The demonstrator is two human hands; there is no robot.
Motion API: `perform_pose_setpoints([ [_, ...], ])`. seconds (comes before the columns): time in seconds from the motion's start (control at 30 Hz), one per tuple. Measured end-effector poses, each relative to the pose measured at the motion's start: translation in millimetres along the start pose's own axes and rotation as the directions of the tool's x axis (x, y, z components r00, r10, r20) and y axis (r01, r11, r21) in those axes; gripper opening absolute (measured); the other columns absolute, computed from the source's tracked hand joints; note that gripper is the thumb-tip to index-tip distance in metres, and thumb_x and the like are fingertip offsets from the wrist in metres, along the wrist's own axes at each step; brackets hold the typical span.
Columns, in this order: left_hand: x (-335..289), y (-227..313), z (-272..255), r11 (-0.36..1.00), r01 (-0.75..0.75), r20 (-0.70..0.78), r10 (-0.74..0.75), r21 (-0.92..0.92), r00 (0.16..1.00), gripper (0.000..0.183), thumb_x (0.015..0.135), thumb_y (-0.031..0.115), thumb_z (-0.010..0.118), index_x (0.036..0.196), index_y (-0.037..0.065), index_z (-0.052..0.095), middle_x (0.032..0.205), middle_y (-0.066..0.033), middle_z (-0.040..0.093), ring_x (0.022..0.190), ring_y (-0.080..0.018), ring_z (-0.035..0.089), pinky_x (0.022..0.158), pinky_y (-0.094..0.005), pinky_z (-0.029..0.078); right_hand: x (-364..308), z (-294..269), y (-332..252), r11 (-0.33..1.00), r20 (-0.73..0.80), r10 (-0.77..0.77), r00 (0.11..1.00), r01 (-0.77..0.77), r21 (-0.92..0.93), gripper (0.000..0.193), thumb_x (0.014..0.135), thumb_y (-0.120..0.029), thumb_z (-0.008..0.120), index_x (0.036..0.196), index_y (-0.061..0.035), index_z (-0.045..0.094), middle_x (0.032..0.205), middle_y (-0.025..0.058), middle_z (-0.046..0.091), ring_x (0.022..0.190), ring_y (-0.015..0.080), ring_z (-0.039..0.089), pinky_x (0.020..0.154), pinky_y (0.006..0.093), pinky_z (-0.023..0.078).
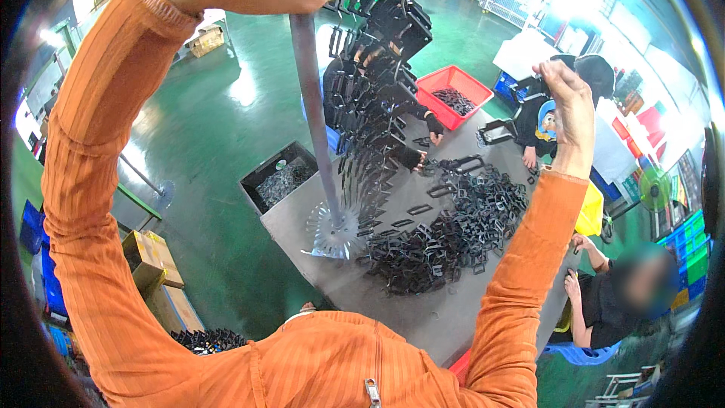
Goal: The person hangs small black components onto the branches of a vertical metal rack tree by hand, then lifts the full rack and replaces it with an empty one to continue hanging more items.
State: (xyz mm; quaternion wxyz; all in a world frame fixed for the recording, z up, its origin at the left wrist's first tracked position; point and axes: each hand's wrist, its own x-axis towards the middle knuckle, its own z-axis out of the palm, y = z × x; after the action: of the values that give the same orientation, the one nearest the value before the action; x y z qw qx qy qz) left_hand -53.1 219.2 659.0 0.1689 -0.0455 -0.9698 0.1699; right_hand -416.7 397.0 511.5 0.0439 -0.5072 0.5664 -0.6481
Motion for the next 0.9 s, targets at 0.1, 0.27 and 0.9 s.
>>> perform_pose_setpoints([
  [0.1, 2, 0, 2, 0.996, 0.066, 0.06, -0.062, -0.063, 0.996, 0.05, 0.078, -0.005, 0.058, 0.127, -0.004, 0.066, 0.097, -0.024, 0.073, 0.07, -0.0311, 0.068, 0.07, -0.039, 0.057, -1, -24, 6, 0.821, -0.11, 0.242, 0.964, -0.264, -0.506, 0.034, 0.09, -0.032, 0.074, 0.106, -0.0028, 0.079, 0.103, 0.0112, 0.076, 0.099, 0.0164, 0.068, 0.092, 0.0334, 0.048],
  [0.27, 12, 21, -9, 1.0, -0.022, 0.061, 0.023, -0.019, 0.998, 0.044, 0.083, 0.007, 0.061, 0.124, -0.01, 0.062, 0.087, -0.0222, 0.071, 0.068, -0.0299, 0.067, 0.07, -0.0386, 0.058, -18, 24, -14, 0.551, -0.205, -0.103, 0.973, -0.116, -0.827, 0.035, 0.089, -0.038, 0.076, 0.104, -0.0065, 0.079, 0.096, 0.0142, 0.077, 0.09, 0.0232, 0.073, 0.08, 0.0364, 0.054],
  [0.9, 16, 19, -16, 0.981, 0.192, 0.232, -0.191, 0.019, 0.954, 0.025, 0.076, -0.009, 0.056, 0.097, -0.01, 0.07, 0.088, -0.0244, 0.072, 0.08, -0.0363, 0.071, 0.079, -0.042, 0.059, 6, 156, -57, 0.944, 0.333, -0.175, 0.926, 0.063, 0.323, 0.021, 0.092, -0.017, 0.073, 0.1, 0.0023, 0.077, 0.095, 0.0055, 0.073, 0.089, 0.0158, 0.065, 0.087, 0.0299, 0.047],
])
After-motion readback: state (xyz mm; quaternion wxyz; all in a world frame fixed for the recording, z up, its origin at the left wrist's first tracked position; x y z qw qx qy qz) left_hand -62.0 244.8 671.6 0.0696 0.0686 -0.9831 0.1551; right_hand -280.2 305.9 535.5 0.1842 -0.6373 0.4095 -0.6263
